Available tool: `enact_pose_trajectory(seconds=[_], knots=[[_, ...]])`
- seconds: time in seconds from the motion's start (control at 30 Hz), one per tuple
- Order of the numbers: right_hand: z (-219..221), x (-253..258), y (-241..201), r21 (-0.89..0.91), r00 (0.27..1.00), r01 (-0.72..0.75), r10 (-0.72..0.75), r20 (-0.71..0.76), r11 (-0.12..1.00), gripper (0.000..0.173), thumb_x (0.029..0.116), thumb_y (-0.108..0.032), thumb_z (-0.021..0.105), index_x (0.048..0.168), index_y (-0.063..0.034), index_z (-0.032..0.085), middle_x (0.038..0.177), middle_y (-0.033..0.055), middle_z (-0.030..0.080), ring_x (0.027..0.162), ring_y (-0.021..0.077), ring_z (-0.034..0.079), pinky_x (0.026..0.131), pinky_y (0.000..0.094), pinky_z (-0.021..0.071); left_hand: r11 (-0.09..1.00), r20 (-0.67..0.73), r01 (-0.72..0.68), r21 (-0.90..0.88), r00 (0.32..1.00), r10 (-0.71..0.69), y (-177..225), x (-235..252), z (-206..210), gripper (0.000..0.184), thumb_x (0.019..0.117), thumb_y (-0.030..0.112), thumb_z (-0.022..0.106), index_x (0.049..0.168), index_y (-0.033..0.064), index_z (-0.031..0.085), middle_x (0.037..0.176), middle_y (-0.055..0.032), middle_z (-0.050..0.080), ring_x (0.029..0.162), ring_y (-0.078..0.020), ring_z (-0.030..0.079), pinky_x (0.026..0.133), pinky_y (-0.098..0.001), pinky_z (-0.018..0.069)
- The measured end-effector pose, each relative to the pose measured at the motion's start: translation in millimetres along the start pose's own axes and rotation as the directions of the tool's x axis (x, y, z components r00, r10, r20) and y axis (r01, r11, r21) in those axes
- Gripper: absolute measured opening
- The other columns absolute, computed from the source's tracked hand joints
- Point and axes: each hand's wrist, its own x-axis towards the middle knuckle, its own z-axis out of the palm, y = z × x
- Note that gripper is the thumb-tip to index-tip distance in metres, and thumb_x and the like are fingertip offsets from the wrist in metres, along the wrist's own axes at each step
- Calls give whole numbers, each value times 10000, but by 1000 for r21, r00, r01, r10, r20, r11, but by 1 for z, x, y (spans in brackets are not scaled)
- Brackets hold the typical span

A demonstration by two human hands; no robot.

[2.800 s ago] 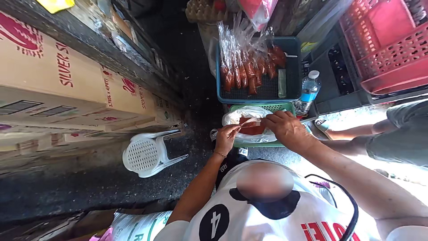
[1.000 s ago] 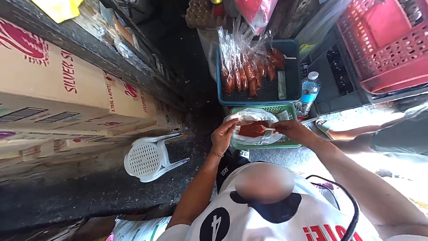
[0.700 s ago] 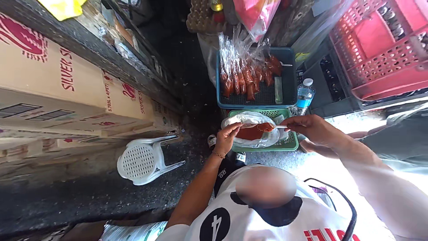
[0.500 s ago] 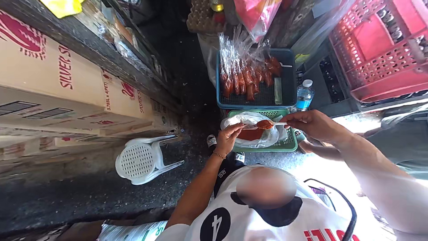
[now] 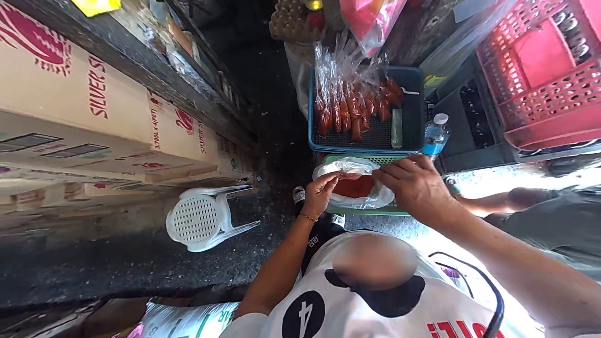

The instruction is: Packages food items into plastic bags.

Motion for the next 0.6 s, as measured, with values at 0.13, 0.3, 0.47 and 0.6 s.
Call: enact_pose_trajectory(seconds=[0.13, 0.3, 0.47, 0.6], knots=[[2, -16, 22, 174, 968, -222, 239, -78, 959, 319, 935, 63, 523, 1126, -52, 752, 1088, 177, 743, 993, 394, 700, 845, 593, 505, 996, -27, 41, -82, 999, -43, 0, 4, -9, 246, 1006, -15, 553, 1201, -61, 695, 1186, -141, 729, 1120, -169, 696, 1031, -355, 543], [69, -46, 31, 310, 822, -567, 500, 273, 763, 291, 1029, -53, 504, 1206, -46, 734, 1149, 232, 724, 1105, 453, 672, 962, 673, 481, 984, -43, 28, -176, 998, -36, 21, 3, -15, 252, 1018, 2, 528, 1197, -59, 695, 1168, -124, 734, 1063, -159, 705, 987, -349, 565], [111, -49, 30, 285, 670, -683, 420, 612, 673, 347, 1040, -93, 500, 1352, -52, 647, 1352, 236, 636, 1297, 450, 565, 1090, 641, 399, 909, -53, 46, -415, 996, -75, 49, 10, -7, 256, 1015, 19, 506, 1171, -8, 707, 1142, -86, 739, 1048, -172, 709, 974, -387, 571], [59, -18, 28, 626, 862, -506, 349, 367, 593, 383, 1006, -191, 628, 1331, 12, 641, 1321, 237, 647, 1195, 396, 635, 1029, 571, 490, 849, 26, 68, -524, 998, -64, 58, 17, -4, 219, 1014, 94, 543, 1118, 86, 736, 1159, -45, 726, 1027, -151, 697, 938, -373, 577]])
